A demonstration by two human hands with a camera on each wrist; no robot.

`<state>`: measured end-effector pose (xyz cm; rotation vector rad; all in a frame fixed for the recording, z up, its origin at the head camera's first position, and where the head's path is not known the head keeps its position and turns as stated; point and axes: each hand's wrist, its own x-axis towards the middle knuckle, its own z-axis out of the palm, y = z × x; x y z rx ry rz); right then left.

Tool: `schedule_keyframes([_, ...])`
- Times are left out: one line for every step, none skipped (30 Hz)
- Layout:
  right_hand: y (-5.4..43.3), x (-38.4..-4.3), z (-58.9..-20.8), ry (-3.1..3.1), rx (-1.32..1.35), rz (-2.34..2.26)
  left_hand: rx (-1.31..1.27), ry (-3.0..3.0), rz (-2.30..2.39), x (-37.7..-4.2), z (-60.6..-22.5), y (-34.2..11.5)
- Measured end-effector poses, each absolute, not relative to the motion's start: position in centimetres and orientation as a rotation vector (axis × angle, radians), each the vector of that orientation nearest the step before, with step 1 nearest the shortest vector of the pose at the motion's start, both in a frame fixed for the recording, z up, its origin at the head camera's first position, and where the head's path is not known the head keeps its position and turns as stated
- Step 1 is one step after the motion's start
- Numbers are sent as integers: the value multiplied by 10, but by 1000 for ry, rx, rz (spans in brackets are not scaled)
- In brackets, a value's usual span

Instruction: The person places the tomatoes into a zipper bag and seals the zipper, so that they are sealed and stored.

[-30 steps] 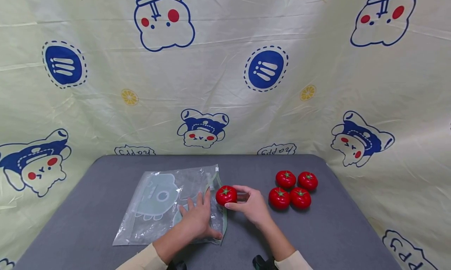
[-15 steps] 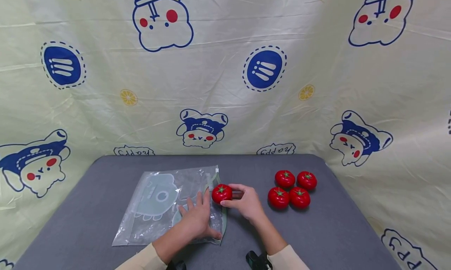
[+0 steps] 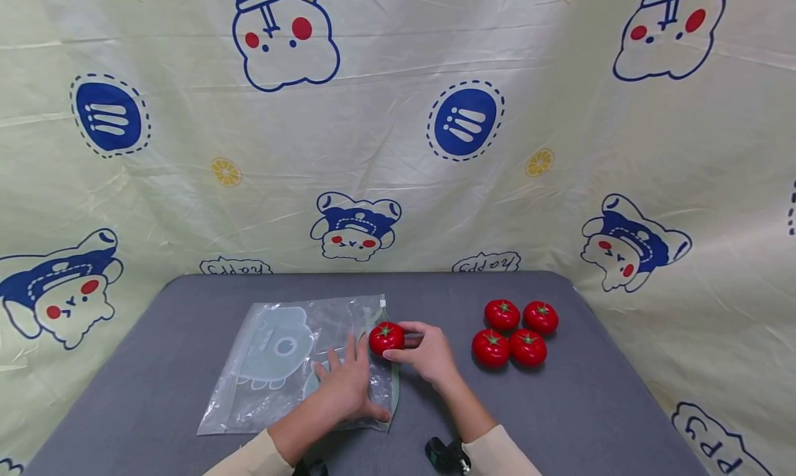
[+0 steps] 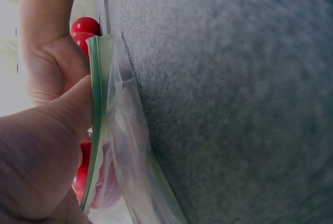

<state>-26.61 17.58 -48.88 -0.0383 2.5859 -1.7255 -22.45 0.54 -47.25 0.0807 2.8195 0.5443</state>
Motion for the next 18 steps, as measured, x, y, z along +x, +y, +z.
schedule_keyframes([175, -266, -489, 2591, -35, -1721, 87, 2824, 552, -224, -472, 5])
schedule_keyframes([174, -267, -489, 2599, -31, -1715, 94, 2830, 558, -225, -473, 5])
schedule_keyframes([173, -267, -490, 2605, -28, -1708, 102, 2839, 564, -224, -472, 5])
schedule_keyframes([173, -268, -491, 2612, -26, -1700, 110, 2848, 568, -224, -473, 5])
schedule_keyframes([172, -269, -491, 2616, -24, -1695, 118, 2857, 569, -224, -473, 5])
schedule_keyframes([171, -269, -492, 2618, -25, -1691, 123, 2864, 567, -224, -473, 5])
schedule_keyframes([171, -270, -493, 2621, -26, -1687, 127, 2870, 567, -224, -472, 5])
schedule_keyframes([170, -271, -493, 2623, -27, -1683, 131, 2874, 565, -223, -472, 5])
schedule_keyframes([170, -272, -494, 2624, -27, -1681, 133, 2875, 566, -223, -471, 5])
schedule_keyframes([169, -272, -494, 2627, -28, -1677, 134, 2873, 562, -223, -471, 5])
schedule_keyframes([169, -273, -494, 2628, -26, -1676, 134, 2871, 559, -223, -471, 6])
schedule_keyframes([168, -274, -494, 2628, -26, -1675, 133, 2869, 557, -223, -471, 6])
schedule_keyframes([168, -275, -495, 2627, -23, -1674, 133, 2867, 553, -223, -471, 6])
schedule_keyframes([167, -275, -495, 2630, -20, -1671, 132, 2867, 549, -223, -470, 6])
schedule_keyframes([166, -276, -495, 2632, -19, -1671, 130, 2867, 544, -223, -470, 6])
schedule_keyframes([166, -276, -495, 2630, -18, -1673, 128, 2868, 535, -222, -470, 6])
schedule_keyframes([166, -276, -495, 2625, -16, -1681, 125, 2870, 530, -222, -470, 6])
schedule_keyframes([165, -276, -496, 2622, -14, -1687, 121, 2872, 526, -222, -471, 6])
